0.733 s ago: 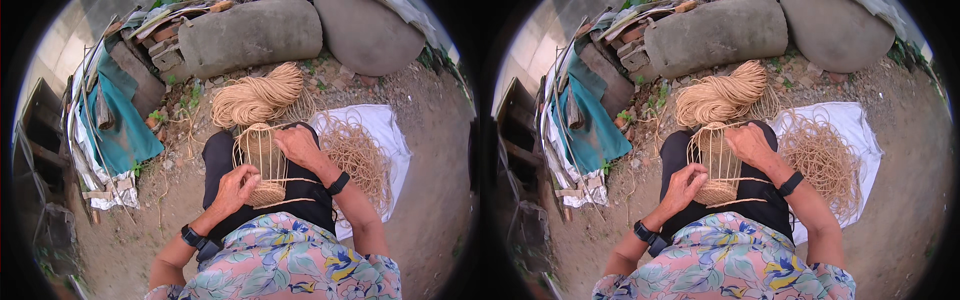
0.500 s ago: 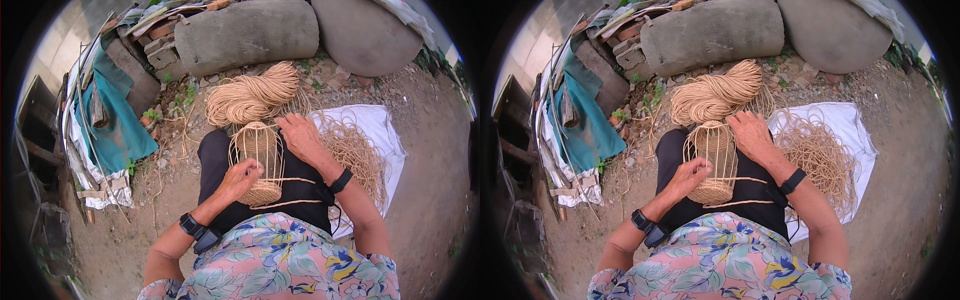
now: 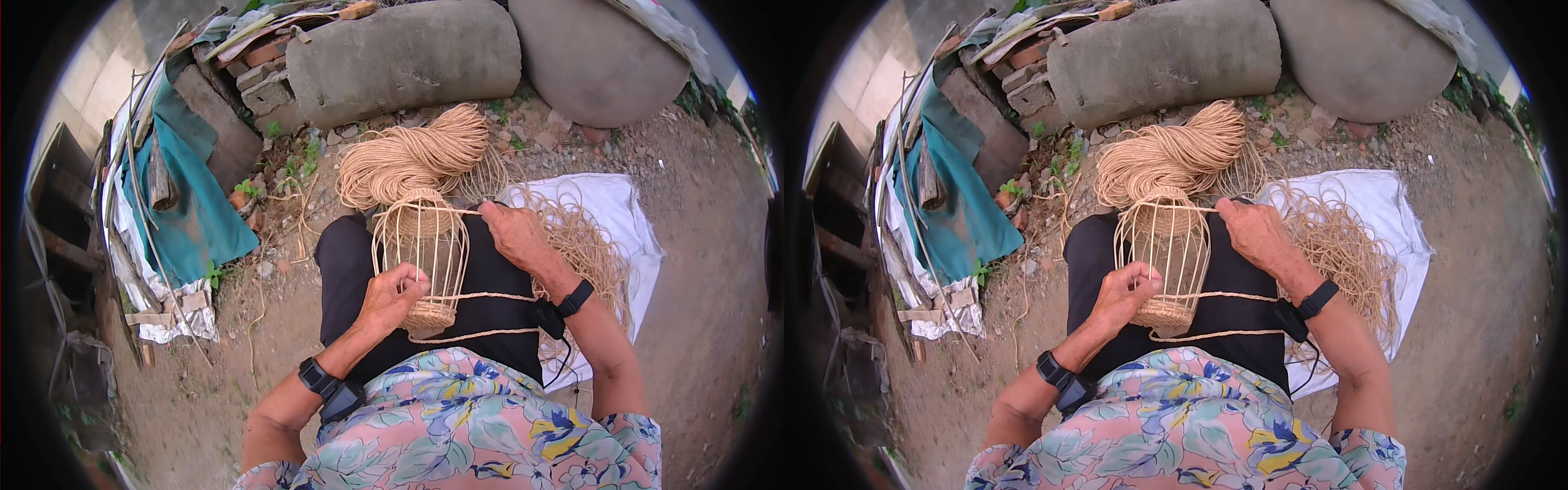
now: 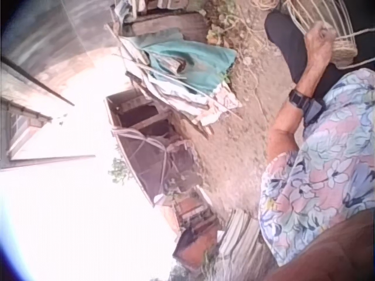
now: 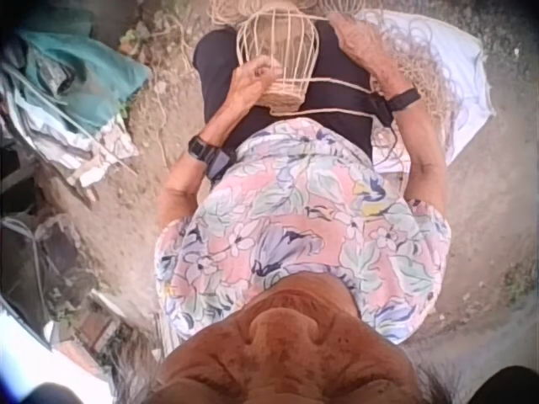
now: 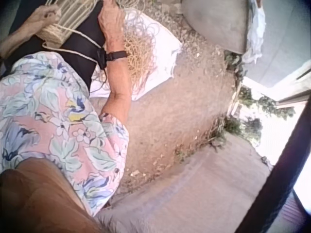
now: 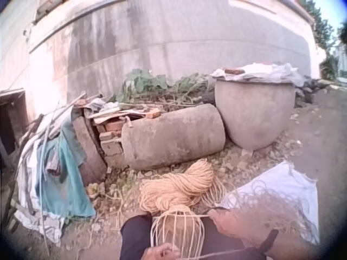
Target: Weaving a rattan or vine structure into a basket shape by hand.
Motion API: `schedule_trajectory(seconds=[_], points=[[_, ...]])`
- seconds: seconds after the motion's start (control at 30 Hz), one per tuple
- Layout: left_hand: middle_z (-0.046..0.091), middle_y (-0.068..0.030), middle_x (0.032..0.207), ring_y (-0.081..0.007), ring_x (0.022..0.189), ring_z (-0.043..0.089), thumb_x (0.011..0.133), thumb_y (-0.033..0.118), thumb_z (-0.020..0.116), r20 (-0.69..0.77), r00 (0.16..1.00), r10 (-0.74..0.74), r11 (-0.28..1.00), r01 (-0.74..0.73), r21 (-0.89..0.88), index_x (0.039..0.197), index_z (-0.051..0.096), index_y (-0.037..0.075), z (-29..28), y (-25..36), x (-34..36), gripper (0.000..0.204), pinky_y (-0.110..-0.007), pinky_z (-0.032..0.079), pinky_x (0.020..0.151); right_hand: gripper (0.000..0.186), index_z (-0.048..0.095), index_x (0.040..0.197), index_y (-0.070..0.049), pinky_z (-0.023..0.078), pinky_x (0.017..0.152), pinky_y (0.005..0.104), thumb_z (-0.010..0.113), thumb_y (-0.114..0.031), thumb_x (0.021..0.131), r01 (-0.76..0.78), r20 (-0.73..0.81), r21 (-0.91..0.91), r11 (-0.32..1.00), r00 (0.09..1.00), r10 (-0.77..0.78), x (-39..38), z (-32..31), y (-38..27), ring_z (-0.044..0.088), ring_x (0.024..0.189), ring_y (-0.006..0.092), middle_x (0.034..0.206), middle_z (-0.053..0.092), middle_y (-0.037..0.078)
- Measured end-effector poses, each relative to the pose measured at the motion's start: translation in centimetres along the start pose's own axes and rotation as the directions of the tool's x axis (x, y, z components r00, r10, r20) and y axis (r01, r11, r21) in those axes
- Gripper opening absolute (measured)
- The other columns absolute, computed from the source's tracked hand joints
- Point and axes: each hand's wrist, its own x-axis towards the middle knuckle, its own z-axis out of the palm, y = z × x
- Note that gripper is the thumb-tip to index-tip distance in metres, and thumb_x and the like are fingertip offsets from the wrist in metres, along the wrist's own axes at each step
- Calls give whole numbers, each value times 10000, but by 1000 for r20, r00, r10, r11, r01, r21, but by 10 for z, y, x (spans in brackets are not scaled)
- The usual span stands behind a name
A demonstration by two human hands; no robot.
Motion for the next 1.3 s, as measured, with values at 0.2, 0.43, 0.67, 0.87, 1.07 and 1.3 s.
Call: schedule_trajectory(seconds=[0.2,0.43,0.67,0.87,1.07,1.3], points=[[596,18,764,-51,713,504,905,186,629,-124,973,197,972,-177,157,956,658,15,-37,37,-4,182,-236,423,638,239,547,956,-33,436,693,554,451,-252,967,-814,-403,-72,577,553,730,-179,-22,230,598,807,497,827,631,292],[551,14,669,-67,644,490,896,240,635,-308,924,228,974,-219,63,953,659,22,-66,32,16,226,-257,426,597,161,631,817,-35,380,448,314,587,-189,832,-810,-126,570,139,81,989,-330,-30,265,495,480,132,642,594,38],[570,-1,669,-79,636,509,887,194,648,-392,865,313,949,-300,98,967,650,21,-58,39,32,190,-273,448,600,121,540,886,-64,499,495,259,647,-120,883,-336,243,942,16,712,659,-121,-76,48,537,556,89,694,567,10],[587,-67,646,-139,576,557,858,119,652,-508,770,386,922,-322,214,913,639,9,-39,36,27,124,-305,465,565,172,560,991,-25,520,559,288,649,-143,903,-210,210,913,-350,977,-37,-5,-89,-72,584,630,128,757,609,64],[591,-79,679,-152,597,565,838,68,663,-503,760,411,911,-368,188,907,643,3,-28,43,15,97,-297,461,572,154,582,1009,-19,503,580,288,619,-133,912,-214,181,958,190,967,178,70,-30,-80,595,659,123,762,615,61],[599,-20,732,-76,676,538,898,127,632,-515,766,384,923,-317,217,972,636,-11,-30,32,3,157,-250,458,617,168,530,993,-31,440,596,367,565,-23,829,68,-314,272,960,949,21,79,1,-116,528,626,216,735,502,97]])
